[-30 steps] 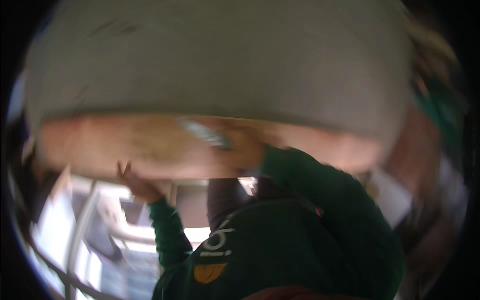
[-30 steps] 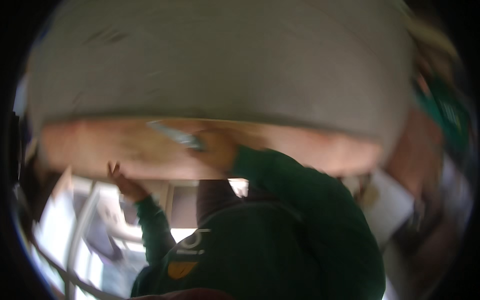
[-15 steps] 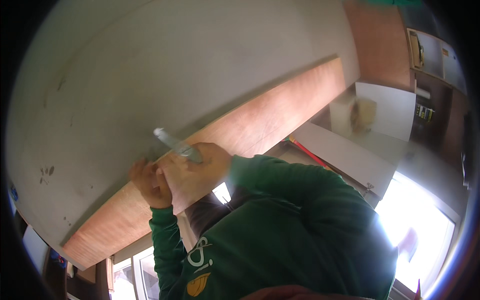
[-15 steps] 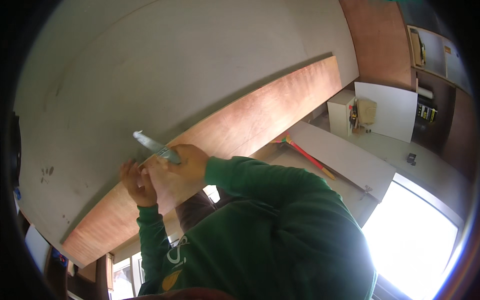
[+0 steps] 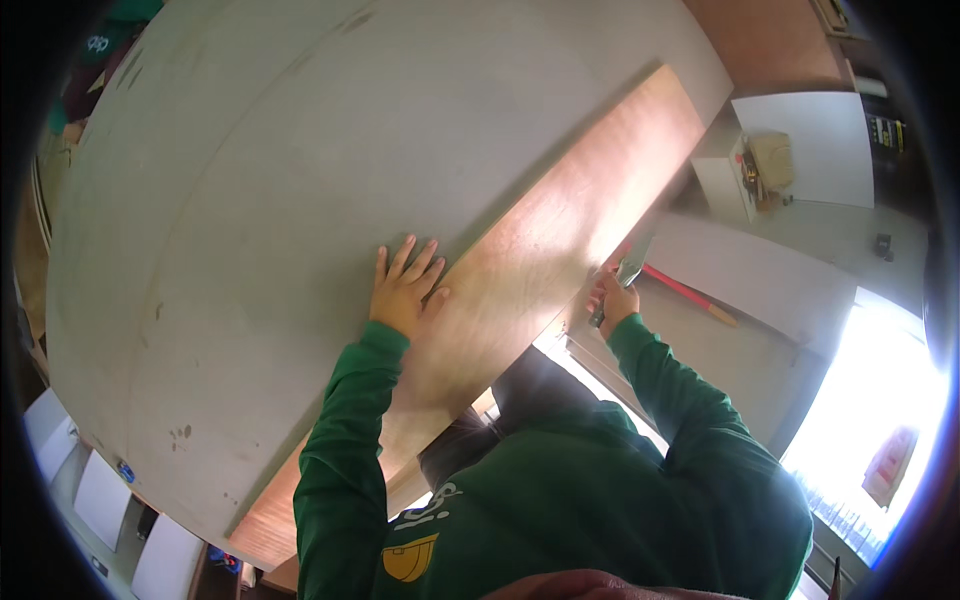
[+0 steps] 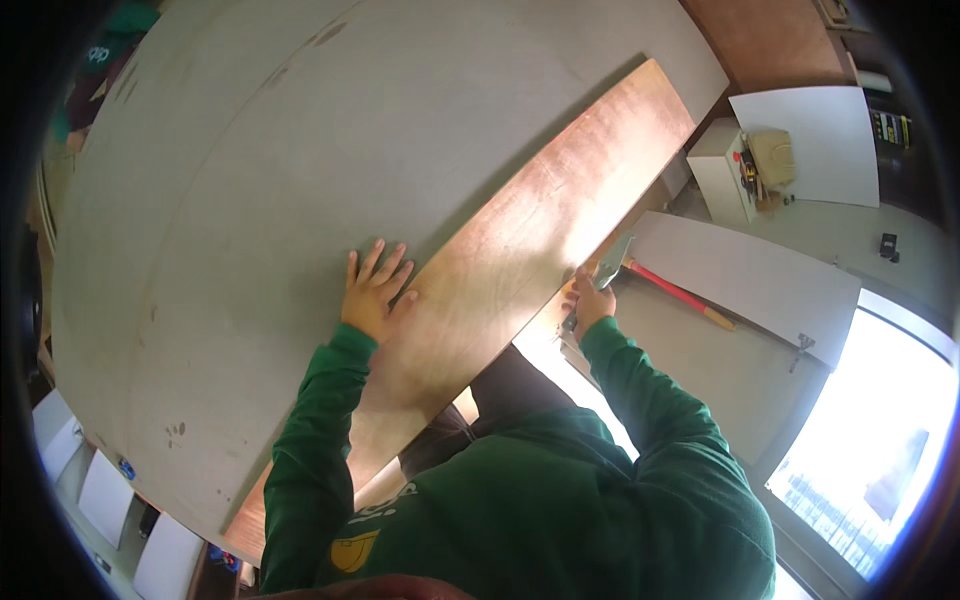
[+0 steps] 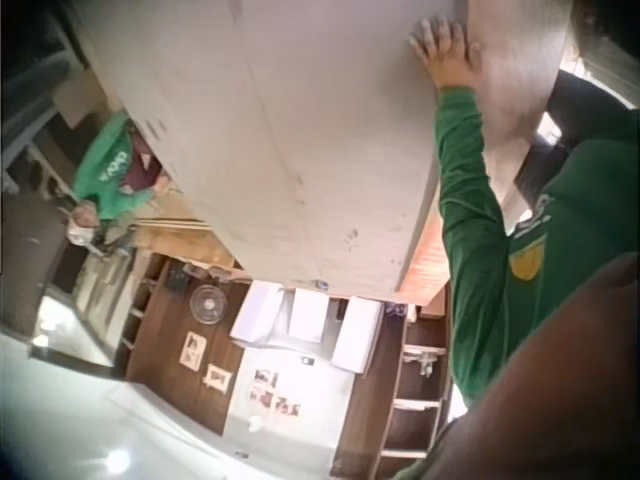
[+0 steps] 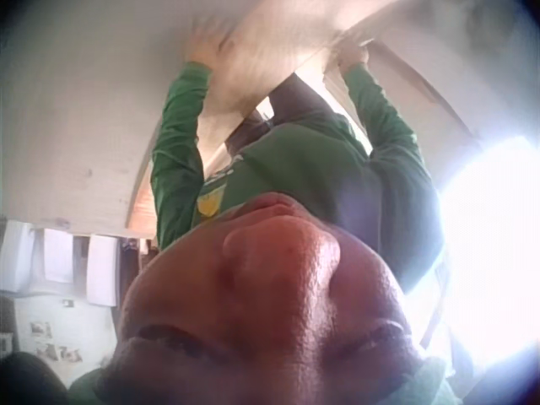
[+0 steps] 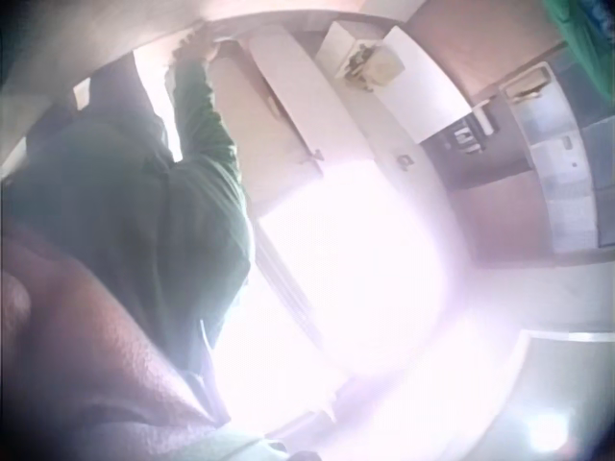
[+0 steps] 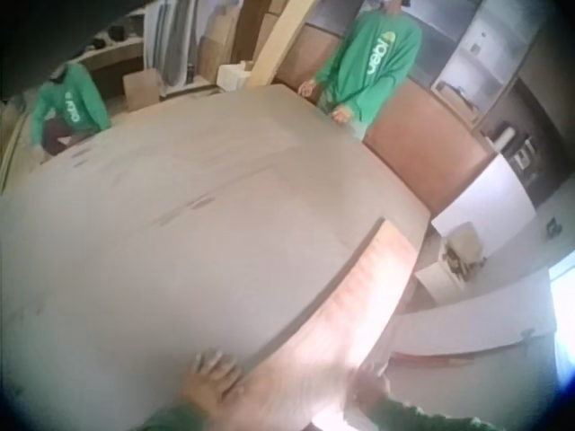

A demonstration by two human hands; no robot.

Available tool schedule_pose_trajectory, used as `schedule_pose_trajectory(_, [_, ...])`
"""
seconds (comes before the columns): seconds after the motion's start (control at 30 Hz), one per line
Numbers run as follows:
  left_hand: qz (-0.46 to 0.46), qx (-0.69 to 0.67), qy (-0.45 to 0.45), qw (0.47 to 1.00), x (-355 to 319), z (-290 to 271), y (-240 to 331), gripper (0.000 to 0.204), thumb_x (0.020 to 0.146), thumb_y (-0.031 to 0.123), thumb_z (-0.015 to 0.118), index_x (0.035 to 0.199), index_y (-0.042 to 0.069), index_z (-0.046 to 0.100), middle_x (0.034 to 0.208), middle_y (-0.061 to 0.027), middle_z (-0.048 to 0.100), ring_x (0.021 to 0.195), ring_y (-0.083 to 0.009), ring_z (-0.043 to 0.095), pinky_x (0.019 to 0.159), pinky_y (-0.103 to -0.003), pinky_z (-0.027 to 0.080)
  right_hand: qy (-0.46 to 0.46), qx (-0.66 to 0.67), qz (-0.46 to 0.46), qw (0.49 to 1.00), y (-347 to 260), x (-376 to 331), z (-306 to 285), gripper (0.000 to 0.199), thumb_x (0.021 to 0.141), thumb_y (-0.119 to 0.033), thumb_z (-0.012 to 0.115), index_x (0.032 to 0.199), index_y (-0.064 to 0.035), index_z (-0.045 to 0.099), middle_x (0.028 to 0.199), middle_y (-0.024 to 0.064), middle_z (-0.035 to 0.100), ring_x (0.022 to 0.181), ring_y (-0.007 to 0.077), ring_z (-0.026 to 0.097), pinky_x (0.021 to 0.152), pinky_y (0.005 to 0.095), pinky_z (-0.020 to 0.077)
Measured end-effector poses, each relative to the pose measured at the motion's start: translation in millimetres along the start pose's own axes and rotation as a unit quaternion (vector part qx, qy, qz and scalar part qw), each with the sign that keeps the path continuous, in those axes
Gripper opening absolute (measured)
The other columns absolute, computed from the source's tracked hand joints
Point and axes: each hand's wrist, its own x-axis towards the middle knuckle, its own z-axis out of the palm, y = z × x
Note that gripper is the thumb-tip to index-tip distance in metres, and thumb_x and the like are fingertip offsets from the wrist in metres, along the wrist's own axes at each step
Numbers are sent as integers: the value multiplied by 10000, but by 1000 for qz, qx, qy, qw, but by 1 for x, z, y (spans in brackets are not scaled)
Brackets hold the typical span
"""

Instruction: The person measures a wooden board with a tape measure and marks it with a pencil, then uses a utility knife to cut across the board.

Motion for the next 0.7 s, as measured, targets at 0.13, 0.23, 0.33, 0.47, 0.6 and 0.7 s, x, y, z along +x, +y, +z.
schedule_pose_trajectory(0.13, [-4, 8, -25, 1000, 0, 2, 5, 476, 882, 421, 617, 1248, 122, 673, 1526, -77, 427, 1461, -354, 264, 1155, -653, 97, -28, -16, 36, 999, 5, -9, 6, 329, 928, -284, 672, 1154, -69, 570, 989, 16, 561, 856, 164, 558, 706, 352, 515])
schedule_pose_trajectory(0.23, [-19, -3, -35, 999, 1, 2, 6, 482, 876, 434, 615, 1245, 129, 677, 1532, -78, 418, 1465, -353, 257, 1146, -671, 90, -21, -1, 58, 998, 1, -9, 13, 283, 906, -240, 706, 1110, -121, 550, 839, 20, 502, 705, 145, 517, 592, 325, 502])
schedule_pose_trajectory(0.33, [-27, -9, -46, 999, 0, 3, 6, 524, 864, 444, 624, 1264, 106, 658, 1542, -91, 400, 1466, -359, 253, 1139, -681, 80, -14, -24, 82, 996, -8, -21, 23, 291, 906, -256, 705, 1102, -102, 555, 836, 18, 501, 715, 138, 523, 608, 338, 514])
schedule_pose_trajectory(0.47, [-39, -28, -74, 996, 10, 6, 22, 650, 827, 447, 669, 1329, 43, 586, 1563, -124, 362, 1477, -365, 230, 1138, -678, 30, -31, 20, 80, 996, 5, -9, 16, 299, 915, -283, 688, 1110, -97, 559, 903, 19, 511, 774, 145, 519, 671, 369, 519])
schedule_pose_trajectory(0.6, [-59, -15, -60, 996, 23, 16, 32, 689, 816, 439, 671, 1348, 17, 547, 1556, -148, 363, 1474, -360, 243, 1134, -681, 13, -29, 40, 110, 993, 6, -11, 18, 354, 937, -290, 649, 1210, -86, 553, 1082, 28, 525, 916, 174, 496, 787, 415, 517])
schedule_pose_trajectory(0.7, [-57, -23, -52, 997, 23, 18, 31, 662, 823, 419, 661, 1340, 20, 553, 1552, -157, 367, 1472, -357, 251, 1136, -676, -2, -25, 54, 122, 991, 7, -8, 17, 350, 938, -296, 645, 1213, -99, 552, 1109, 29, 512, 941, 179, 490, 785, 443, 519])
